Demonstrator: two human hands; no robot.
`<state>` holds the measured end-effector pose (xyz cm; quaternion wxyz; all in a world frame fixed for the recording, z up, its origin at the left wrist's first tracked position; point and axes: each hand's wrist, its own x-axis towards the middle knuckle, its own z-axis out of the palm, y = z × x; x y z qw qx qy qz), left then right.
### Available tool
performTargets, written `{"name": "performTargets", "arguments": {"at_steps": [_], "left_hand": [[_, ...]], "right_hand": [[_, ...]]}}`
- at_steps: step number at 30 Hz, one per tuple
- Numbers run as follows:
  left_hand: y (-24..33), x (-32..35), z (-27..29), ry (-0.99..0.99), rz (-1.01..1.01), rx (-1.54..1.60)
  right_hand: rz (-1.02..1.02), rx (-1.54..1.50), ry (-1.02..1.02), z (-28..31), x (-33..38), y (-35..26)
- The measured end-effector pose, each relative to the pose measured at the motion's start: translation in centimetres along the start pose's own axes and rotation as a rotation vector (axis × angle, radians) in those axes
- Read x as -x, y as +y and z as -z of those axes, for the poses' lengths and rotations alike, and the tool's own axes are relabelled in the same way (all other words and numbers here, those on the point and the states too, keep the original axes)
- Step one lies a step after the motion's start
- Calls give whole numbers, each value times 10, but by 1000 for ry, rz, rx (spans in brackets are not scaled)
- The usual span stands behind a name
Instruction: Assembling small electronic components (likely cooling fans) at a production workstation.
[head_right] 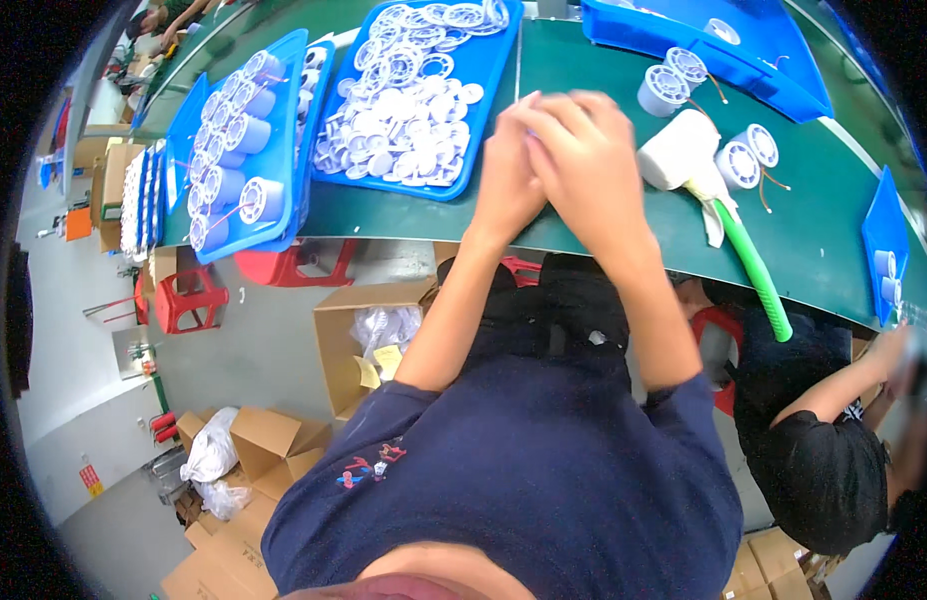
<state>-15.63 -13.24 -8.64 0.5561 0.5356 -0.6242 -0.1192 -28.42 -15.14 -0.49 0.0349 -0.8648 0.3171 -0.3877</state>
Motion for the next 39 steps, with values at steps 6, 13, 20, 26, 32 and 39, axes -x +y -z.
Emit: {"name": "performTargets", "arguments": {"at_steps": [6,13,20,26,32,39], "left_hand": [[3,6,-4,-208,149,63],[18,14,1,-161,78,91],[32,8,12,-175,103,-58],[25,0,19,-354,118,-30],[20,4,26,-378,119,68],[21,4,22,-247,94,67]], "right_hand": [[145,377,-655,-103,-95,30],[-8,28,-574,-111,-93,48],[-243,-421,-134,-14,-45,52],[-495,-441,-297,17,0,76],[-520,-896,-441,20,2,74],[-385,-617,-323,22,5,38]]}}
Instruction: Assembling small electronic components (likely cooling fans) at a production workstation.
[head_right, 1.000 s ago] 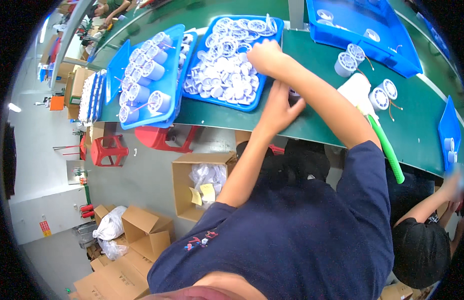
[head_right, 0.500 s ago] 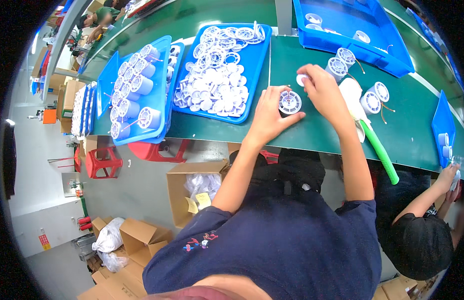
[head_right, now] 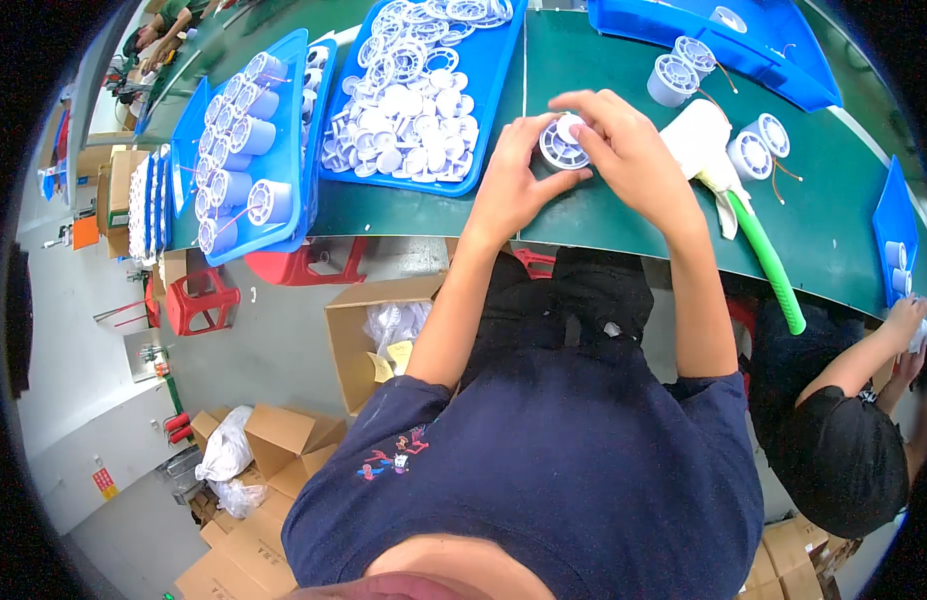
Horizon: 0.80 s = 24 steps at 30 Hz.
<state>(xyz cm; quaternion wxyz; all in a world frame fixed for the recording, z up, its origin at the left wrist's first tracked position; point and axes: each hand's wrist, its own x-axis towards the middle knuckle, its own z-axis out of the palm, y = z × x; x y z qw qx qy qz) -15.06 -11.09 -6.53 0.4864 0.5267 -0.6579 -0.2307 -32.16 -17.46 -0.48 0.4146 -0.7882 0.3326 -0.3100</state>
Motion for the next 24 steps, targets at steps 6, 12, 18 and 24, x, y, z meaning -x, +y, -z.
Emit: {"name": "performTargets", "arguments": {"at_steps": [6,12,18,24], "left_hand": [[-6,0,-3,95,-8,-116],[-5,0,-2,130,-23,-122],[-2,0,-1,147,-40,-150],[-1,0,-3,152,-19,-137]], "right_hand": [[-185,-114,-70,-7,6,-1],[89,224,181,-24,17,-5],[28,183,224,-25,27,-5],[-165,-95,311,-27,34,10]]}}
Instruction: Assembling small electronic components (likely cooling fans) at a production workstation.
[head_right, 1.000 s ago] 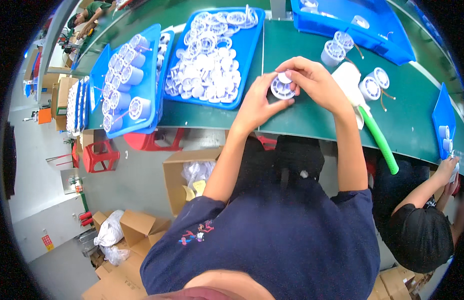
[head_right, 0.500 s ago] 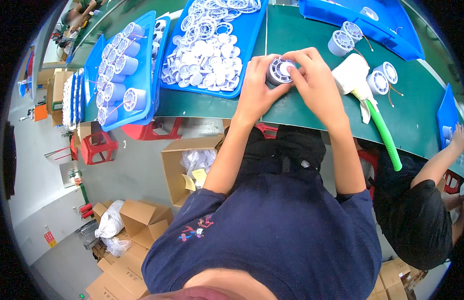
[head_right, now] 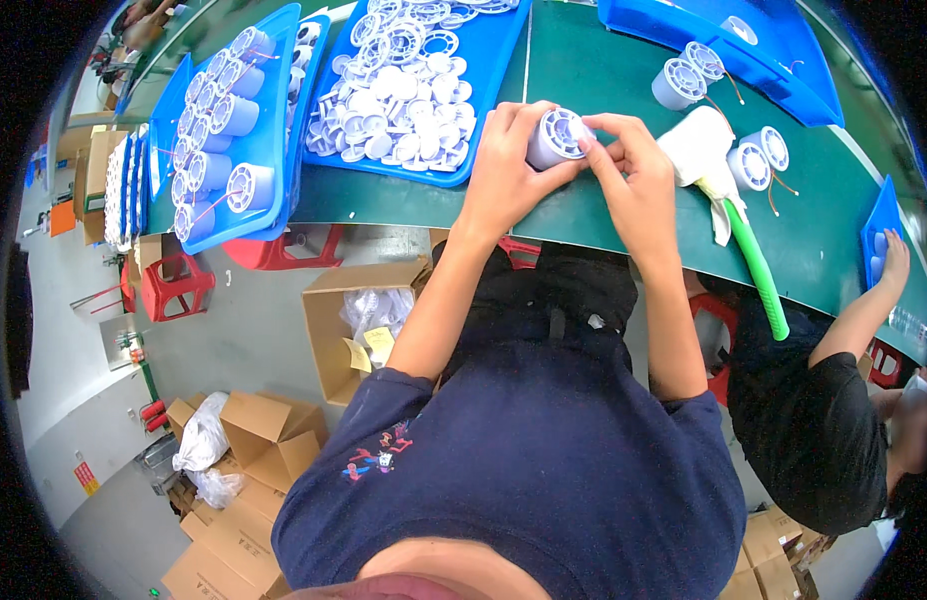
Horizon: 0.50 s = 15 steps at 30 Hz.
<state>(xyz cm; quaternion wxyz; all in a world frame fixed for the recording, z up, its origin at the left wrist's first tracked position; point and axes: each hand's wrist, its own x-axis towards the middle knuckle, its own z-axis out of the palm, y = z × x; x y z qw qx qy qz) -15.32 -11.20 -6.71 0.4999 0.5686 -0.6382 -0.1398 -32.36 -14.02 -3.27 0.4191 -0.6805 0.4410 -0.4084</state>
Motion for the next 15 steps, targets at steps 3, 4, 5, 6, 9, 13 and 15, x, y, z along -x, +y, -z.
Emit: {"name": "performTargets", "arguments": {"at_steps": [3,4,5,6,9,13,15], "left_hand": [[-2,1,0,6,-12,-11],[-2,1,0,9,-15,-14],[-3,2,0,9,-13,-14],[-3,2,0,11,-17,-15],[-1,1,-1,5,-18,-9],[-7,1,0,-17,-20,11],[-6,1,-1,-20,-16,7]], "right_hand": [[23,-46,3,-4,2,3],[30,-86,3,-5,2,4],[29,-86,2,-7,2,5],[50,-95,8,-9,1,5],[79,-101,39,-13,2,9],[106,-8,59,-16,2,5],[176,68,51,-14,0,2]]}}
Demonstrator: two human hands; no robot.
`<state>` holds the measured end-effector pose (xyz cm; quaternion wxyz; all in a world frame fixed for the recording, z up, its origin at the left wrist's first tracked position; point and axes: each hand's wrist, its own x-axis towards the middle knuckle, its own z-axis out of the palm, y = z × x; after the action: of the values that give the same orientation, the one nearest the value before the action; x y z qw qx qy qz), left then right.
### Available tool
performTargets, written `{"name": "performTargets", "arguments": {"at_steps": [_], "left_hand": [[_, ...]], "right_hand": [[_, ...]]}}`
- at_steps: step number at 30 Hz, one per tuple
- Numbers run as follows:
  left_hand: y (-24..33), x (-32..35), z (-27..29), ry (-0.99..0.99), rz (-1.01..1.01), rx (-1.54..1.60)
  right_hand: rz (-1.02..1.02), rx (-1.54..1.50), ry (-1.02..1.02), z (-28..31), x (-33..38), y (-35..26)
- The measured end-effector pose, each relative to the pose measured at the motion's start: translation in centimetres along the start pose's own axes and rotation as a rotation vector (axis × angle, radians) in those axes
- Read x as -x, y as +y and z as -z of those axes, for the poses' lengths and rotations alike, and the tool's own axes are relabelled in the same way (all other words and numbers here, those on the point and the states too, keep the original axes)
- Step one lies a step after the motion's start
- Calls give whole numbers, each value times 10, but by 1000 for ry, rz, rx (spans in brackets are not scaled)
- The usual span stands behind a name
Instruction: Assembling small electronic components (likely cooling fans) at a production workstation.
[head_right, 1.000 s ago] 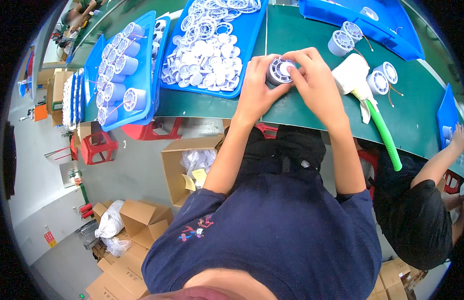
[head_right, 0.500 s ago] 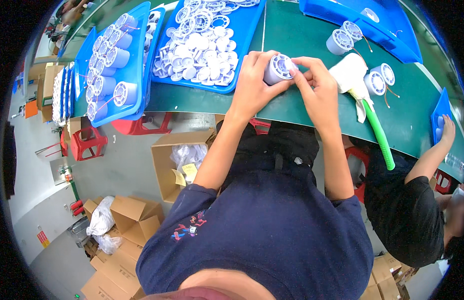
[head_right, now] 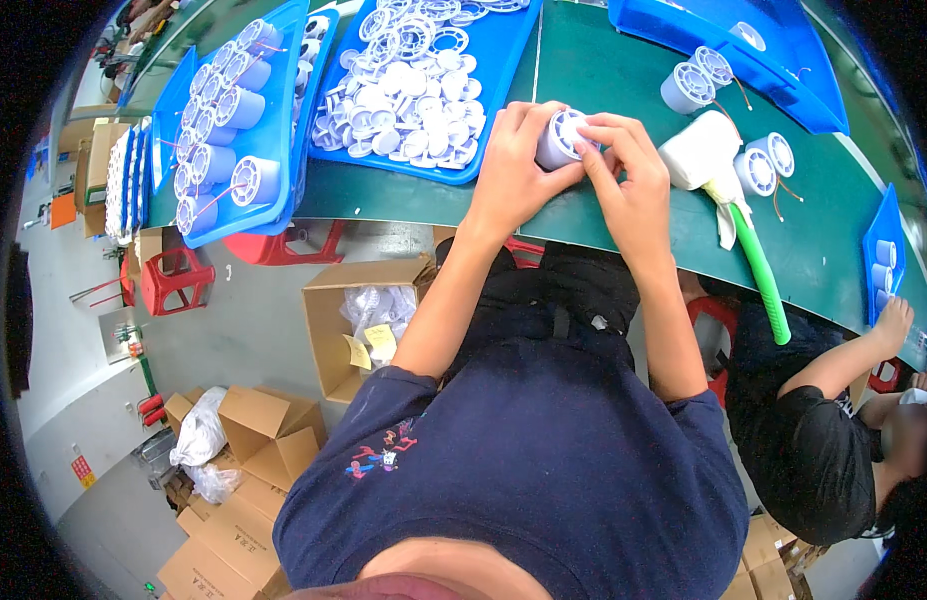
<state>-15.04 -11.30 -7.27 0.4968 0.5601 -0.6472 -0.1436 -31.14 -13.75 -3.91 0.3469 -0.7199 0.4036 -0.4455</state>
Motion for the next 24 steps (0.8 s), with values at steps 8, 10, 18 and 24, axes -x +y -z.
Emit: {"name": "performTargets", "arguments": {"at_steps": [8,10,18,24], "left_hand": [[-5,2,3,21,-26,21],[-5,3,4,-24,-5,8],[-1,-3,0,-55,54,84],[4,3,1,-70,87,95]], "right_hand": [[199,268,-176,1,-41,-23],[331,257,-214,-11,-70,-20],[626,776,-450,-122,-178,43],[645,579,-514,-114,-171,40]]}}
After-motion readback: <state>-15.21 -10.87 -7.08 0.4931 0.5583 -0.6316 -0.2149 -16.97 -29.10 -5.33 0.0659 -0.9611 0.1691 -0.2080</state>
